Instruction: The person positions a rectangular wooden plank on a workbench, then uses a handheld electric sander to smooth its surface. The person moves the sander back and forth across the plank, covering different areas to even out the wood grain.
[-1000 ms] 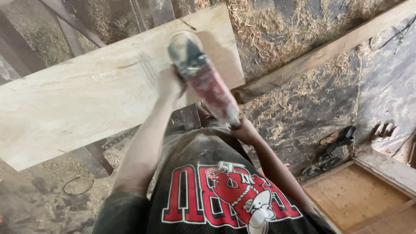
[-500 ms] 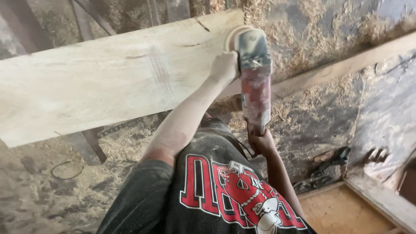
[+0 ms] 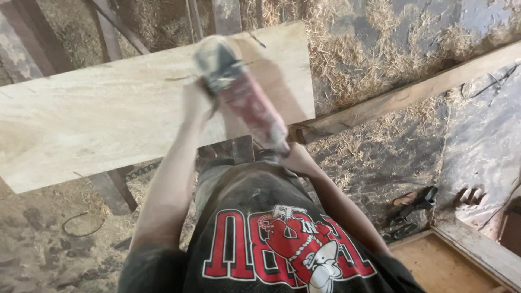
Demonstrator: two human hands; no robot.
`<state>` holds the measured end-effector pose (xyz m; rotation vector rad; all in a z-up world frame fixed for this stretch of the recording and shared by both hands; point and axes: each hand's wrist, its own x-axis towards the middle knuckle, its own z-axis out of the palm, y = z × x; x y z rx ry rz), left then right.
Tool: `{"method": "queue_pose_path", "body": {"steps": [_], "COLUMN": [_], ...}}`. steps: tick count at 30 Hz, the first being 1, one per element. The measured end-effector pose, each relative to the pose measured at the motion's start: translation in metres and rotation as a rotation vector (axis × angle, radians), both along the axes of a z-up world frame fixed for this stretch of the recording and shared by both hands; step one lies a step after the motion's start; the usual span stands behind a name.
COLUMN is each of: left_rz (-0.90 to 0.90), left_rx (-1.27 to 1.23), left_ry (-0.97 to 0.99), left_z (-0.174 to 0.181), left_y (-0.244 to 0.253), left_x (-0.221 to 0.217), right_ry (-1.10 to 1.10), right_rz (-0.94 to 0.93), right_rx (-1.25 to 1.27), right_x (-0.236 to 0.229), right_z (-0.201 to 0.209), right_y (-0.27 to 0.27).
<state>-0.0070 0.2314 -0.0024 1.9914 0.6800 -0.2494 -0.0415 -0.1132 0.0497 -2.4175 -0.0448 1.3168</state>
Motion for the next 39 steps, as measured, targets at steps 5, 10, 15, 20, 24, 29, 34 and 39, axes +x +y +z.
{"method": "queue_pose_path", "body": {"steps": [5, 10, 15, 20, 24, 29, 34, 39], "left_rz": [0.065, -0.061, -0.355, -0.342, -0.421, -0.285, -0.265, -0.282], "left_rx": [0.126, 0.033, 0.211, 0.122, 0.050, 0.116, 0.172, 0.013], "left_ry": [-0.171, -0.026, -0.150, -0.292, -0.207, -0.219, -0.208, 0.085], "left_z": [0.011, -0.005, -0.008, 0.010, 0.003, 0.003, 0.015, -0.004], "left_y": [0.032, -0.002, -0.084, -0.171, -0.166, -0.129, -0.070, -0.007], "left_x": [-0.024, 0.030, 0.125, 0.177, 0.176, 0.132, 0.103, 0.081], "right_ry": [-0.048, 0.113, 0.061, 0.066, 0.098, 0.078, -0.064, -0.011], "right_rz": [0.103, -0.157, -0.370, -0.642, -0.682, -0.555, -0.500, -0.355], "right_rx": [-0.021, -0.123, -0.104, 0.118, 0.094, 0.101, 0.052, -0.037], "right_x": [0.016, 0.032, 0.046, 0.044, 0.035, 0.013, 0.001, -0.012], "right_z": [0.005, 0.033, 0.051, 0.057, 0.039, 0.022, 0.012, 0.006], "right_y": [0.030, 0.014, -0.040, -0.103, -0.110, -0.088, -0.034, 0.024]}}
